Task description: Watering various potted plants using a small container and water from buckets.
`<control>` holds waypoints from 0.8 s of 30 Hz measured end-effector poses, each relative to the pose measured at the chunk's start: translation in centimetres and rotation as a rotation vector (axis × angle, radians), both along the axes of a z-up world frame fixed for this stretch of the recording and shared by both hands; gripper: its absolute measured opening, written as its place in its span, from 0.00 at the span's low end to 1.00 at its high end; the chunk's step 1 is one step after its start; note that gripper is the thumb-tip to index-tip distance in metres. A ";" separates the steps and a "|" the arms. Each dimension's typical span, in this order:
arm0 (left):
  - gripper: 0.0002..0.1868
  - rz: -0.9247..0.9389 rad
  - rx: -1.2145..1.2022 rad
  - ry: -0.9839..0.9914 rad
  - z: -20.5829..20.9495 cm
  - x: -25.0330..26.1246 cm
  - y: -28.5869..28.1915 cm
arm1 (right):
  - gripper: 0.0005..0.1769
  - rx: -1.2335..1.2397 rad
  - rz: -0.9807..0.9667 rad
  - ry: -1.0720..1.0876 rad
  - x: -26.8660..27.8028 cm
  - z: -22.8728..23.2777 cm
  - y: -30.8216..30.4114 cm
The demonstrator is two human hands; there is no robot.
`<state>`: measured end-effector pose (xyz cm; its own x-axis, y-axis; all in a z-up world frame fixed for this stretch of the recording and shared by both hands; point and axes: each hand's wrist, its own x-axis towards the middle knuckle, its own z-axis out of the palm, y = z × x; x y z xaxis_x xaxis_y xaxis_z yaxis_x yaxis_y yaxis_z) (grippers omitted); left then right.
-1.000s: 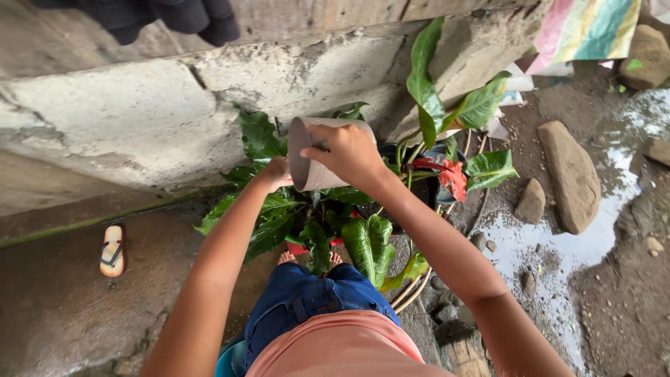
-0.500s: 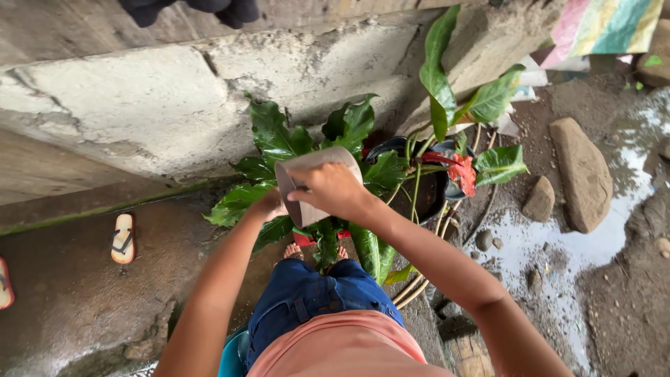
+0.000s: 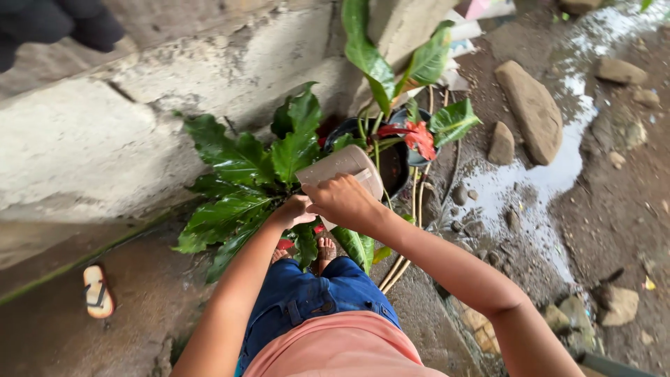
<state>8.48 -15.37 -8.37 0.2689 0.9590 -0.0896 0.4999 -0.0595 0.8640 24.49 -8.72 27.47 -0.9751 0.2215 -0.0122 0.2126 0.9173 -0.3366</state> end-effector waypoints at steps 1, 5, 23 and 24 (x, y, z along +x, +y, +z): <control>0.26 -0.014 0.002 -0.001 -0.4 0.7 0.9 | 0.17 0.002 -0.014 -0.001 0.3 -0.3 0.2; 0.20 0.322 -0.645 -0.906 2.4 1.7 4.0 | 0.17 0.220 0.045 -0.013 0.7 -1.0 1.2; 0.19 0.736 -0.516 -0.646 14.8 -7.7 3.9 | 0.39 -0.119 -0.609 0.360 1.0 -4.7 4.3; 0.19 0.741 -0.521 -0.642 15.1 -7.6 3.1 | 0.39 -0.283 -0.791 0.313 1.0 -4.9 3.6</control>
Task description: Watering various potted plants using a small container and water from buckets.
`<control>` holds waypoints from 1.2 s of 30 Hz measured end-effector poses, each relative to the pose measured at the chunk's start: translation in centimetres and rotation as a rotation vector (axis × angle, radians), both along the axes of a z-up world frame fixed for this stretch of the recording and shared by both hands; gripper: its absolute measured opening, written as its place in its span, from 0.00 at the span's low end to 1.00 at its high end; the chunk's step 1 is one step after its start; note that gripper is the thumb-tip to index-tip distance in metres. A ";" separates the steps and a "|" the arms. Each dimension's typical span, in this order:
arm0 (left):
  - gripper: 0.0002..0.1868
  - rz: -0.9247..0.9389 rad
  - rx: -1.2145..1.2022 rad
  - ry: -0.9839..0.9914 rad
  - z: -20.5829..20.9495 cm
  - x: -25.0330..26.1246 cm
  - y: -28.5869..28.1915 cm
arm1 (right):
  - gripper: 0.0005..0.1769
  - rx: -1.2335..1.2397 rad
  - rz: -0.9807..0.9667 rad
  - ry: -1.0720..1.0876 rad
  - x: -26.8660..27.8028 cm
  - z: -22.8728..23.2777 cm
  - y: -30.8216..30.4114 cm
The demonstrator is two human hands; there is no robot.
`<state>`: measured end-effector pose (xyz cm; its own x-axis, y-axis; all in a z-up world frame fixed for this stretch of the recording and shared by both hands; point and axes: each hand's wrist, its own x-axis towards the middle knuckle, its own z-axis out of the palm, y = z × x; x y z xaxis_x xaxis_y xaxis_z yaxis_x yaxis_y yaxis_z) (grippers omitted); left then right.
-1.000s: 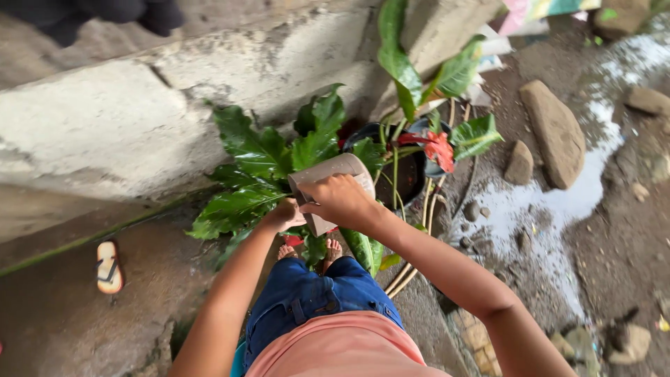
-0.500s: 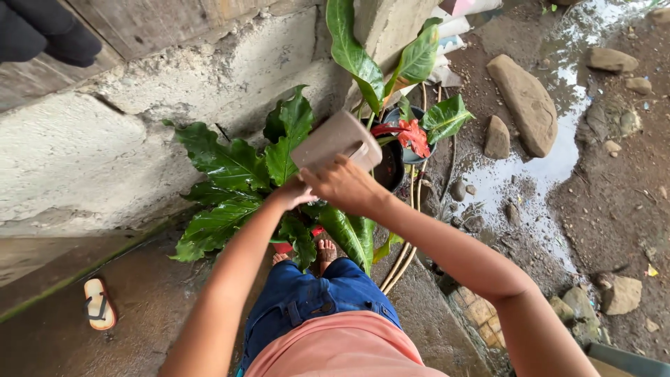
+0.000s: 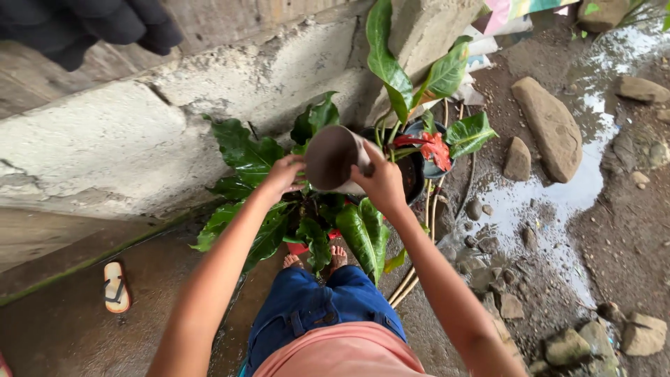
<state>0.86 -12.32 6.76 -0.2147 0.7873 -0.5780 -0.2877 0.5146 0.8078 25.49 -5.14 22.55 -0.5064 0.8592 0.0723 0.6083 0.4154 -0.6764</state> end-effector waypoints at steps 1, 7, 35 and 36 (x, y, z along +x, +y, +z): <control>0.19 0.006 0.000 0.003 1.3 0.2 -1.0 | 0.39 0.000 0.006 0.003 0.3 -0.7 -0.5; 0.19 0.124 0.005 0.068 4.5 0.1 -6.4 | 0.35 -0.371 -0.046 0.199 1.0 -3.9 -3.0; 0.31 1.049 -0.046 0.117 1.3 22.5 -25.6 | 0.38 -0.231 0.928 -0.126 3.6 -6.4 -6.2; 0.31 1.076 -0.068 0.100 0.9 23.6 -26.4 | 0.38 -0.245 0.948 -0.122 4.3 -6.6 -6.8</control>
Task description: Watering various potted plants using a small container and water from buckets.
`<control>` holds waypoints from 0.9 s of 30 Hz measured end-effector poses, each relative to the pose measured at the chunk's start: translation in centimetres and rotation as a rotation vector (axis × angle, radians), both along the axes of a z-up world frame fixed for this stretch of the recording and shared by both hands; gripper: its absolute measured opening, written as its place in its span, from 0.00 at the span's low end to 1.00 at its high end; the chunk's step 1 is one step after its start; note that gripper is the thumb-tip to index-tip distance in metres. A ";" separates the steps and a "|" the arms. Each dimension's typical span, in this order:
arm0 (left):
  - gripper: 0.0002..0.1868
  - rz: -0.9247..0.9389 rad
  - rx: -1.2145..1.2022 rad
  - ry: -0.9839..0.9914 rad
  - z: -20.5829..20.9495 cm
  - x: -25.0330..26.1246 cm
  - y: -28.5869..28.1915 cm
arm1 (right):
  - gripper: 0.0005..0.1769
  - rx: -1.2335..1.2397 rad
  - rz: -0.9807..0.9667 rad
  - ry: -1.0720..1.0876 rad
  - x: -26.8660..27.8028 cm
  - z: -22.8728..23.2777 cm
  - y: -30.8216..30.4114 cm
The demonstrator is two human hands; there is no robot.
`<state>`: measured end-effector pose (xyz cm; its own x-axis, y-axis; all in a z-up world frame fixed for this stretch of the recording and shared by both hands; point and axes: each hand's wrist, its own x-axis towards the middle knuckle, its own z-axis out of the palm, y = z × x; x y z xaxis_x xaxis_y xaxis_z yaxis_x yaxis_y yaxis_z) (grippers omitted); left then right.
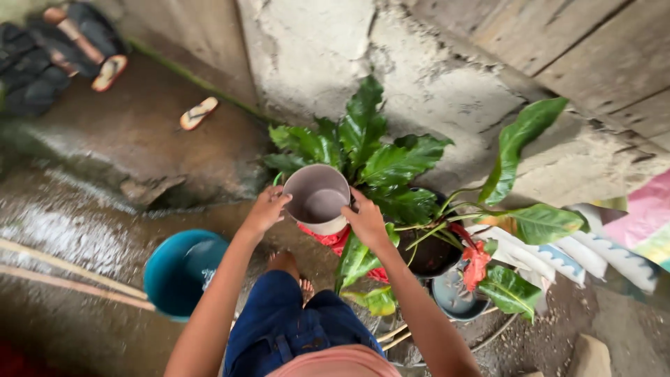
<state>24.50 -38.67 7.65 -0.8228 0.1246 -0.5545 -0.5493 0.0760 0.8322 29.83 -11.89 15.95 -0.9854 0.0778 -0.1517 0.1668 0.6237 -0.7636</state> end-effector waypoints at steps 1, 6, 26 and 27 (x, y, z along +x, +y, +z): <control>0.31 0.018 -0.004 -0.007 0.2 1.0 -0.7 | 0.38 -0.004 0.018 -0.007 0.6 0.7 -0.8; 0.26 0.119 -0.011 0.109 1.7 3.9 -4.3 | 0.38 -0.063 0.077 -0.080 0.8 2.9 -5.0; 0.28 0.334 -0.184 0.089 1.9 21.5 -30.4 | 0.23 -0.113 0.388 -0.093 9.5 0.0 -31.2; 0.28 0.311 -0.157 0.127 0.5 22.3 -31.9 | 0.19 -0.058 0.383 -0.123 10.4 -0.4 -32.3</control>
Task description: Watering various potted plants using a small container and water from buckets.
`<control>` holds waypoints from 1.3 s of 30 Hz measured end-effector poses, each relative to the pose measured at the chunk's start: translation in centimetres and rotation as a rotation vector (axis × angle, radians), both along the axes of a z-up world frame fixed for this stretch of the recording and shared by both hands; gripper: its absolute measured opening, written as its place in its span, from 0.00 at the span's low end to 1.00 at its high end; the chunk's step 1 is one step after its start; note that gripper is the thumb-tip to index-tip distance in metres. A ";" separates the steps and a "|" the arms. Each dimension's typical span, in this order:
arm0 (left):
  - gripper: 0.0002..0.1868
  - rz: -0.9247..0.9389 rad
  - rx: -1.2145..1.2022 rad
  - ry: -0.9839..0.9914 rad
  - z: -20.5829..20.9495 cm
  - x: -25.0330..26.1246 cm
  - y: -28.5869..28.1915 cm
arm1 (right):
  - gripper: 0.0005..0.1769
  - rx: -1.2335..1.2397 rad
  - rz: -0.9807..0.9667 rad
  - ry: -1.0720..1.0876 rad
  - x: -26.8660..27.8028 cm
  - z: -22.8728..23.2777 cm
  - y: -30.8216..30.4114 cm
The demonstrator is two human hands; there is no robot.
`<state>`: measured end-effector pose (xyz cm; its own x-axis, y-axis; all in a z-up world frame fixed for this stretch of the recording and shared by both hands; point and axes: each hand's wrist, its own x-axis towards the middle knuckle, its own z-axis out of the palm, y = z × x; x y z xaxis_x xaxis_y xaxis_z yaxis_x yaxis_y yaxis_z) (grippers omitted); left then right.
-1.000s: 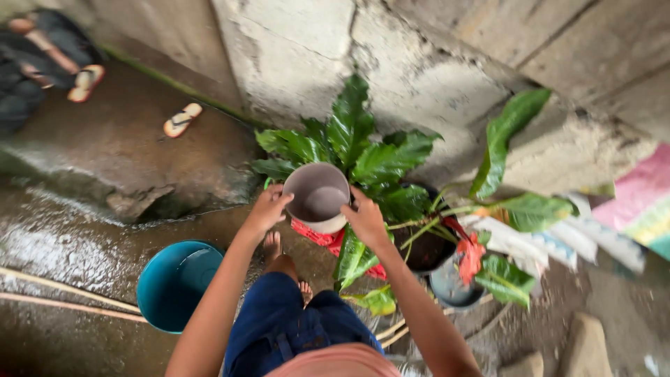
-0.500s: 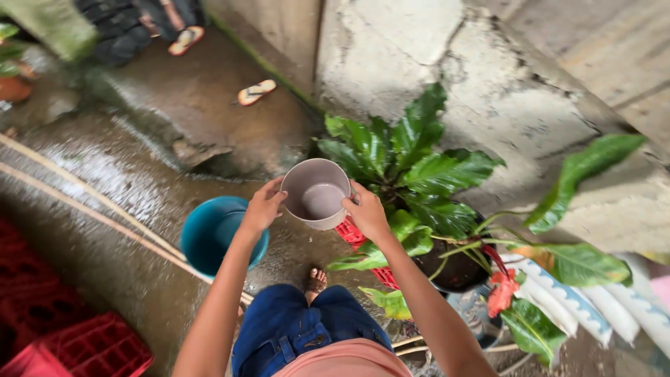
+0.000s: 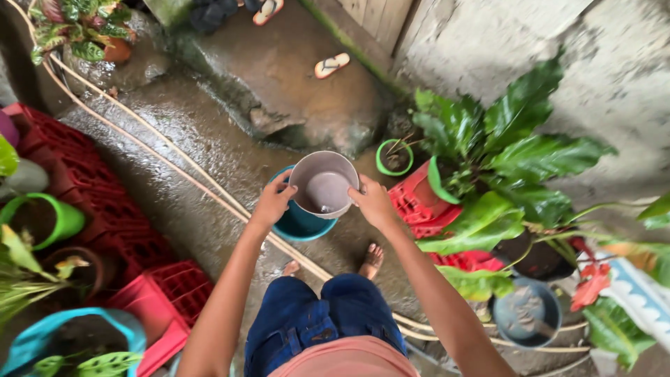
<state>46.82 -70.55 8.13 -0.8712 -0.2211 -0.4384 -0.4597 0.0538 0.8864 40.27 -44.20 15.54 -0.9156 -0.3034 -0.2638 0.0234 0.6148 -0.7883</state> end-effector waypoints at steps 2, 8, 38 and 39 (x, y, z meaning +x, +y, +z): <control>0.28 -0.018 -0.003 -0.020 -0.3 0.7 -2.5 | 0.17 -0.034 -0.024 0.000 1.3 -1.7 -2.0; 0.28 -0.116 -0.046 -0.054 -1.1 3.0 -5.2 | 0.16 -0.015 -0.114 -0.082 5.1 -2.9 -4.8; 0.27 0.106 -0.532 -0.164 -35.3 1.1 -8.8 | 0.31 0.860 0.438 -0.125 -6.9 -45.8 -11.2; 0.31 0.101 -0.590 -0.088 -35.6 -0.1 -9.8 | 0.25 0.868 0.431 -0.120 -6.9 -49.6 -11.6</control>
